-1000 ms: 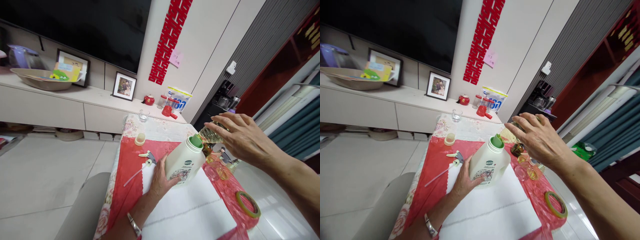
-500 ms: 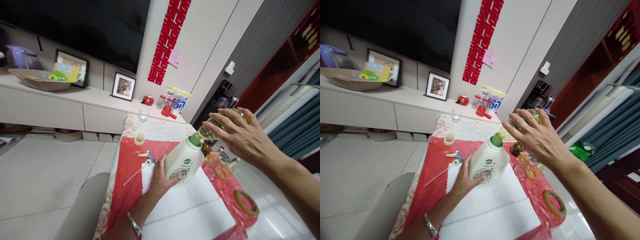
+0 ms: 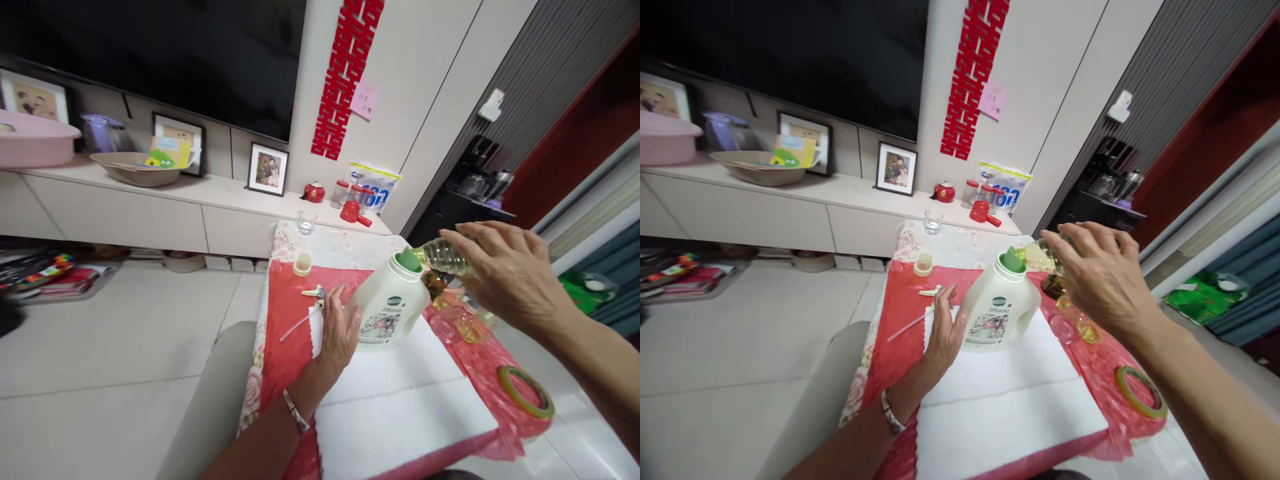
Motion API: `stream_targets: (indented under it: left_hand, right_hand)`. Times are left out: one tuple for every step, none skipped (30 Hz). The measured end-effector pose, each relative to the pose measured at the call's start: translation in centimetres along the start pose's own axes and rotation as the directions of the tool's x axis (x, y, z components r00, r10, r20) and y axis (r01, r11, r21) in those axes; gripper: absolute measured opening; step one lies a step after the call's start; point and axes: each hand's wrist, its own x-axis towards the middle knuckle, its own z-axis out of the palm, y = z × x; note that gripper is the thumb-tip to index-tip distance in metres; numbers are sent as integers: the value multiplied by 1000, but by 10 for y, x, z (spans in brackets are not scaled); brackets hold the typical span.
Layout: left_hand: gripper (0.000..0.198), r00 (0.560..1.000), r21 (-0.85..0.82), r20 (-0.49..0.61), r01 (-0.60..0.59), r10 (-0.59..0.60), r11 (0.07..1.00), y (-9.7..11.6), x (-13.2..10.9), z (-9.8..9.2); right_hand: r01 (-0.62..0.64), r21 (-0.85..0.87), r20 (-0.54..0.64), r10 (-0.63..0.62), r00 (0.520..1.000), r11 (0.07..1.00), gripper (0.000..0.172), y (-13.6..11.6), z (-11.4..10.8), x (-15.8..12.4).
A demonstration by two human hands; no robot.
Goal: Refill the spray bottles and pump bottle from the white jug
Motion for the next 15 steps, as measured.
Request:
stream_targets:
  left_hand:
    - [43,1000,11,-21,15,-15,1000,3,5,-6]
    - [42,999,36,-31,26,-25,999,4,12,-13]
    - [41,999,73,-33,37,-35,997,4,20,-21]
    - [39,999,141,-4,53,-52,989,2,29,-30]
    - [36,995,245,46,74,-88,967,-1,39,-39]
    - [33,990,290,86,85,-114,953,-5,49,-48]
    - [30,983,321,122,90,-135,943,-10,58,-57]
    - [25,973,361,162,96,-164,928,-15,66,-64]
    - [18,960,399,198,104,-196,911,-20,72,-70]
    - [12,947,438,226,110,-228,892,-24,77,-74]
    - [9,933,477,247,116,-260,871,-28,80,-76]
    - [9,921,513,260,123,-291,849,-31,81,-75]
    - [11,909,544,268,131,-319,829,-33,82,-72]
    - [12,898,569,272,140,-346,810,-35,81,-68]
    - [13,887,587,276,150,-371,795,-37,80,-63]
  right_hand:
    - [-67,46,15,67,998,997,49,0,4,-8]
    - [-136,100,28,133,991,986,53,-1,7,-16]
    - [-197,164,35,193,980,967,57,-4,10,-27]
    - [-248,235,36,247,968,940,61,-8,12,-38]
    - [-296,309,40,299,954,904,63,-14,14,-50]
    - [-333,385,46,342,938,861,66,-22,15,-64]
    - [-365,450,52,384,922,815,70,-33,15,-77]
    - [-434,491,97,448,889,756,71,-46,15,-92]
    - [-496,519,108,522,846,697,74,-61,16,-105]
    - [-549,551,155,569,808,629,78,-77,16,-118]
    - [-595,574,231,586,777,563,81,-94,17,-130]
    - [-651,610,302,627,718,451,83,-111,17,-140]
    - [-687,647,377,644,665,331,87,-128,17,-148]
    - [-709,670,436,656,616,220,90,-143,16,-154]
    - [-736,667,515,643,567,116,92,-158,15,-158]
